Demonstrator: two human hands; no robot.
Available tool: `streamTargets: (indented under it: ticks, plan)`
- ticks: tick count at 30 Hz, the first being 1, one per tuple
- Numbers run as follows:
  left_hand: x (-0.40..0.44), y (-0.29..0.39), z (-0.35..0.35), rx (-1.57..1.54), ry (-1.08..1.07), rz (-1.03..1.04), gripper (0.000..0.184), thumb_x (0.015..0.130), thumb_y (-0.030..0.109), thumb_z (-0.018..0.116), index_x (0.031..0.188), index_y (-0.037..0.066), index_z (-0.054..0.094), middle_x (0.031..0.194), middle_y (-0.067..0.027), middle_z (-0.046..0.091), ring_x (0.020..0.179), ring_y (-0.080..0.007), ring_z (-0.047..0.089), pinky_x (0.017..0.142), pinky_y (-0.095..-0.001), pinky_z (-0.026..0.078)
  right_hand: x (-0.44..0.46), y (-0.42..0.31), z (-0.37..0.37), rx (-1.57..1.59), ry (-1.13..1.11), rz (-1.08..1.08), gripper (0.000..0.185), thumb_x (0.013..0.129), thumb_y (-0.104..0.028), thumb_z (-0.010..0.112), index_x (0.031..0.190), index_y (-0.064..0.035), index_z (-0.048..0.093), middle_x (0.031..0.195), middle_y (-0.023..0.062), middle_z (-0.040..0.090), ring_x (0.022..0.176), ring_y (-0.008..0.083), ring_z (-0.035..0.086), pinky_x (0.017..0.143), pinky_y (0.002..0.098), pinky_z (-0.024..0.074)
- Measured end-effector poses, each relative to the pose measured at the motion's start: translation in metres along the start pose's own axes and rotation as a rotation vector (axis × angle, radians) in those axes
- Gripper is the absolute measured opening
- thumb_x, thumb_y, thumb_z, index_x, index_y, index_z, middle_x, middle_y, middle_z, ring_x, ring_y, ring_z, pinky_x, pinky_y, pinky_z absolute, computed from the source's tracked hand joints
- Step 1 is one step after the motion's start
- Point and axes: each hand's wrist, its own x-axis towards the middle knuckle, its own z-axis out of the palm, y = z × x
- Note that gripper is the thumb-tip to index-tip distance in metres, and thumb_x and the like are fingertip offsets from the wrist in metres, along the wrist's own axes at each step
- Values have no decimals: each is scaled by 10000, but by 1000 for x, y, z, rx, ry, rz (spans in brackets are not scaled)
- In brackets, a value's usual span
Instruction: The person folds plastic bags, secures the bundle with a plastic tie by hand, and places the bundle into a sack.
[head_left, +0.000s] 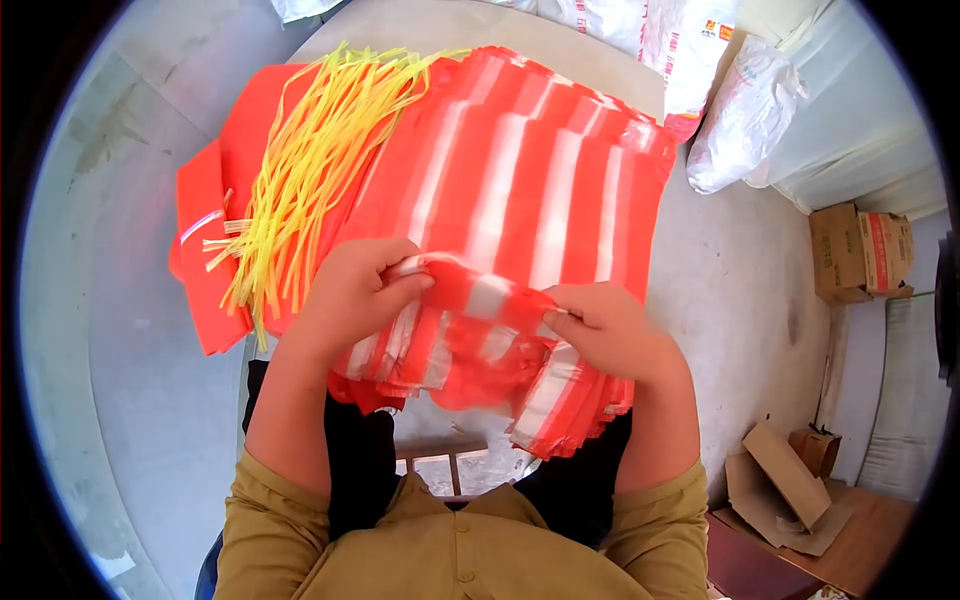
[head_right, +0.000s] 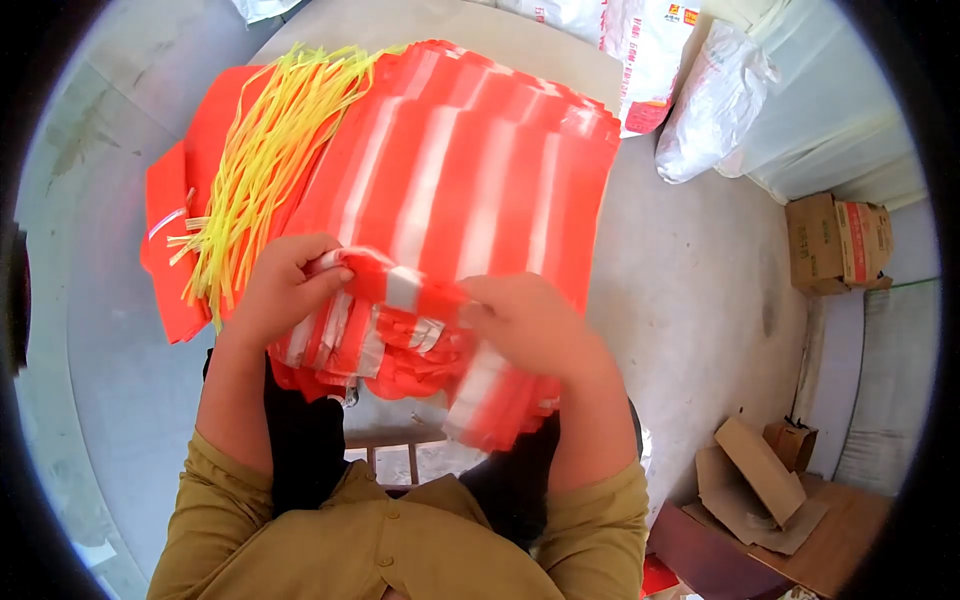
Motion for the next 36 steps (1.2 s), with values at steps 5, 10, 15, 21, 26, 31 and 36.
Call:
streamTargets:
  ticks: [5,10,15,21,26,31,36]
  plan:
    - [2,-10,6,-168,74,-65,207,970,171,746,1038,-18,695,793,-56,610,750,-148,568,690,-331,478,21,14,-3,178,-67,266,259,970,-221,634,1097,-13,722,868,176,695,729,304,629,706,412,517]
    - [8,-14,9,-58,94,-148,232,991,211,729,1004,-17,689,754,-28,560,726,-108,516,661,-319,448,34,32,3,287,19,358,354,952,-270,691,1177,1,728,897,128,745,777,221,672,730,399,533]
    - [13,-10,14,40,140,-174,295,976,288,737,977,-4,695,727,-93,589,679,-177,569,647,-364,463,25,25,5,205,236,276,195,953,-135,718,1082,10,709,860,6,648,802,87,573,730,286,496]
    - [17,-16,16,104,155,-207,311,971,321,731,1024,15,730,799,-147,679,733,-250,663,692,-392,505,-22,44,-10,241,249,352,543,932,-164,753,1435,-42,590,1034,103,717,921,195,667,853,343,540]
    - [17,-18,21,28,214,-193,300,972,297,741,995,2,695,855,-136,721,800,-240,701,734,-380,525,-51,49,-7,464,264,328,409,969,-61,688,1364,-35,584,944,22,644,877,95,595,789,266,494]
    - [13,-23,19,-22,266,-202,237,978,189,738,1080,20,607,855,-87,690,784,-162,648,727,-336,505,-54,64,5,503,312,262,198,994,-37,635,1190,-44,606,923,-4,634,853,72,577,754,252,470]
    - [4,-27,1,-162,183,-241,224,973,149,709,1131,39,596,919,-89,715,859,-206,688,784,-360,527,-55,63,7,315,346,261,102,1004,-52,628,1089,-19,676,914,40,660,851,139,616,786,290,505]
